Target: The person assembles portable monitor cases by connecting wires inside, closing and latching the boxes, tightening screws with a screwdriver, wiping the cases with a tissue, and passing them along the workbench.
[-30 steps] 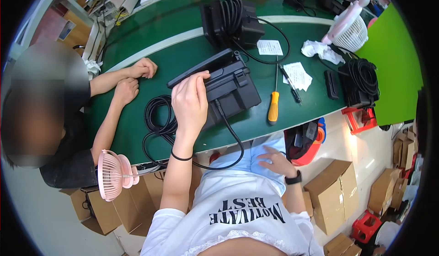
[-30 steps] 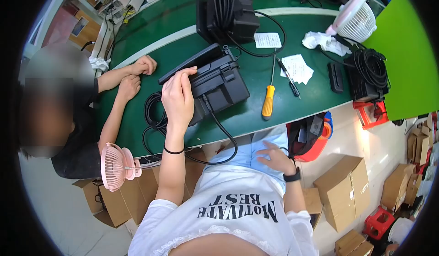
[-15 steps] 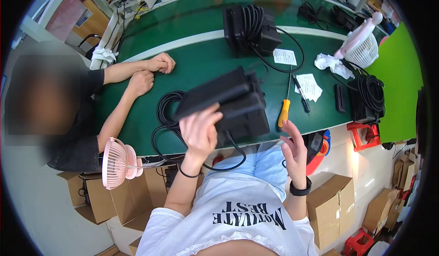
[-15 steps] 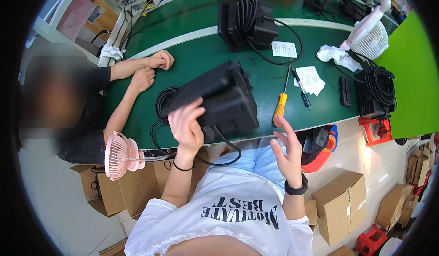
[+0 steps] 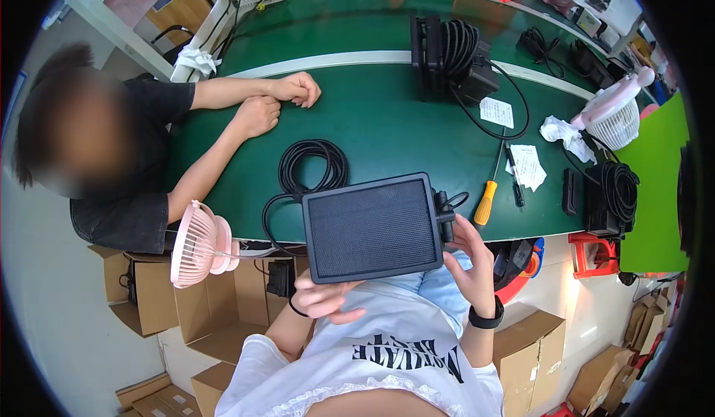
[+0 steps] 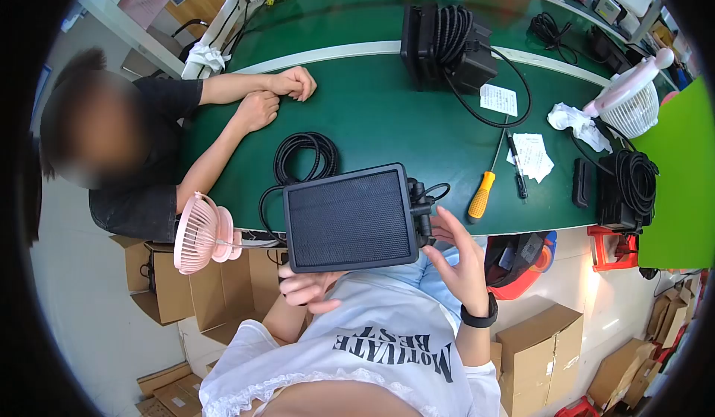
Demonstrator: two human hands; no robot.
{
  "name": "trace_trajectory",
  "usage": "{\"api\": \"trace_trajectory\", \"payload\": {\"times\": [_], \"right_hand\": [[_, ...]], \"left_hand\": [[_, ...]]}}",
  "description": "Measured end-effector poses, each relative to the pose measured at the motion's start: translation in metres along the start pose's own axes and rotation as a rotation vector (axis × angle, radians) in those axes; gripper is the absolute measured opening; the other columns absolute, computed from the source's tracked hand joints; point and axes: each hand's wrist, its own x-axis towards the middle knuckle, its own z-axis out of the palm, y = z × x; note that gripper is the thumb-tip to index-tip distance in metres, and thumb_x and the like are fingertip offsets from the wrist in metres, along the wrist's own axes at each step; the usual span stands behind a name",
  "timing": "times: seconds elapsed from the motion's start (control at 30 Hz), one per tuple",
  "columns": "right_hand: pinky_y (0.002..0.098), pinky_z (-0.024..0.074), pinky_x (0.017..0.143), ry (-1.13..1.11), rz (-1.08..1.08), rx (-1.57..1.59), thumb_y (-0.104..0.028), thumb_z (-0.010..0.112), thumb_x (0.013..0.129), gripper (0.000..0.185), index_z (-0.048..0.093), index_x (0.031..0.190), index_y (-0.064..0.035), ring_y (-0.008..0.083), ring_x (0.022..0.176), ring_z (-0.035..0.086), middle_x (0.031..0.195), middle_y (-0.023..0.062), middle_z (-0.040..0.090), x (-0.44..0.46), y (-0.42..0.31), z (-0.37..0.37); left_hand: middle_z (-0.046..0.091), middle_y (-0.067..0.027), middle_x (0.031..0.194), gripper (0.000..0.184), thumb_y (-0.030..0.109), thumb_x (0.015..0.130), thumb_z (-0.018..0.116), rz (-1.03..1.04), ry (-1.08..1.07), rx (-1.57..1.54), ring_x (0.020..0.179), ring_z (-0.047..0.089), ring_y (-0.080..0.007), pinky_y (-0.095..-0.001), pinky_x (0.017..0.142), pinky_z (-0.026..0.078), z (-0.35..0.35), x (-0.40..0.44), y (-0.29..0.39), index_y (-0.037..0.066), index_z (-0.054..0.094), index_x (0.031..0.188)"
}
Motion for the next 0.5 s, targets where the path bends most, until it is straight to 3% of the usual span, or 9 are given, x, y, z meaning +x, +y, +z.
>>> {"api": "trace_trajectory", "payload": {"times": [0.03,0.07,0.13,0.23,0.3,0.37,0.43,0.47,0.5], "right_hand": [[0.0343,0.0545,0.094,-0.003,-0.001,-0.013,0.005,0.075,0.08,0.071,0.047,0.144,-0.0015,0.0233,0.105,0.069,0.125,0.0168,0.066,0.001,0.0,0.001],[0.0342,0.0544,0.094,0.004,0.001,0.006,0.004,0.075,0.08,0.069,0.049,0.143,-0.0012,0.0234,0.106,0.069,0.125,0.0167,0.066,0.002,0.002,0.002],[0.0342,0.0543,0.094,0.022,0.01,0.045,0.004,0.075,0.08,0.065,0.052,0.141,-0.0007,0.0235,0.107,0.068,0.125,0.0165,0.066,0.003,0.005,0.004],[0.0338,0.0542,0.095,0.057,0.018,0.028,0.003,0.075,0.08,0.059,0.056,0.136,0.0002,0.0236,0.109,0.067,0.126,0.0162,0.066,0.008,0.004,0.006],[0.0336,0.0538,0.095,0.036,0.011,0.005,0.003,0.073,0.082,0.052,0.059,0.132,0.0009,0.0236,0.111,0.066,0.126,0.0162,0.065,0.012,0.002,0.004],[0.0335,0.0534,0.095,0.067,-0.002,0.022,0.002,0.071,0.084,0.046,0.061,0.129,0.0015,0.0234,0.113,0.066,0.126,0.0164,0.065,0.018,0.003,0.0],[0.0334,0.053,0.095,0.142,-0.02,0.082,0.002,0.068,0.086,0.041,0.062,0.127,0.0021,0.0232,0.114,0.065,0.125,0.0168,0.066,0.025,0.01,-0.004],[0.0351,0.051,0.097,0.159,0.018,0.121,0.001,0.066,0.088,0.037,0.063,0.125,0.0006,0.0254,0.114,0.065,0.124,0.0159,0.067,0.028,0.006,-0.005],[0.0358,0.0503,0.098,0.172,-0.022,0.015,0.001,0.066,0.088,0.036,0.064,0.124,-0.0001,0.027,0.113,0.065,0.123,0.0156,0.067,0.032,0.005,-0.008]], "left_hand": [[0.044,0.0014,0.136,0.07,0.034,0.073,0.088,-0.103,-0.044,0.038,0.112,0.052,-0.0205,-0.0395,0.084,0.051,-0.009,-0.005,0.005,0.037,0.052,0.133],[0.04,-0.0028,0.142,0.082,0.037,0.069,0.091,-0.258,-0.218,0.074,0.118,0.05,-0.0235,-0.0415,0.09,0.05,-0.032,-0.008,0.008,0.036,0.047,0.139],[0.036,-0.0081,0.148,0.097,0.049,0.065,0.09,-0.536,-0.265,0.03,0.126,0.048,-0.0263,-0.0433,0.099,0.047,-0.03,0.006,0.002,0.027,0.041,0.146],[0.036,-0.0128,0.152,0.115,0.068,0.068,0.081,-0.866,-0.058,-0.285,0.134,0.044,-0.0277,-0.044,0.111,0.04,0.017,0.046,-0.022,0.01,0.027,0.152],[0.032,-0.0178,0.154,0.126,0.066,0.071,0.079,-1.047,-0.174,-0.61,0.141,0.039,-0.0311,-0.0462,0.116,0.035,0.01,0.009,-0.019,0.008,0.008,0.158],[0.028,-0.0186,0.154,0.124,0.039,0.073,0.086,-1.424,-0.125,-0.86,0.141,0.037,-0.0345,-0.0497,0.115,0.032,0.004,-0.04,-0.016,0.012,-0.001,0.158],[0.029,-0.0178,0.155,0.122,0.039,0.075,0.084,-1.235,-0.08,-0.744,0.14,0.038,-0.0329,-0.0477,0.115,0.032,0.02,0.038,-0.032,0.011,-0.001,0.158],[0.032,-0.016,0.153,0.117,0.033,0.077,0.081,-1.234,-0.194,-0.597,0.138,0.041,-0.0293,-0.044,0.115,0.033,0.019,0.052,-0.038,0.009,0.002,0.159],[0.033,-0.0156,0.152,0.114,0.032,0.077,0.081,-1.311,-0.147,-0.62,0.137,0.041,-0.0288,-0.0435,0.115,0.032,0.023,0.064,-0.041,0.008,0.004,0.159]]}}
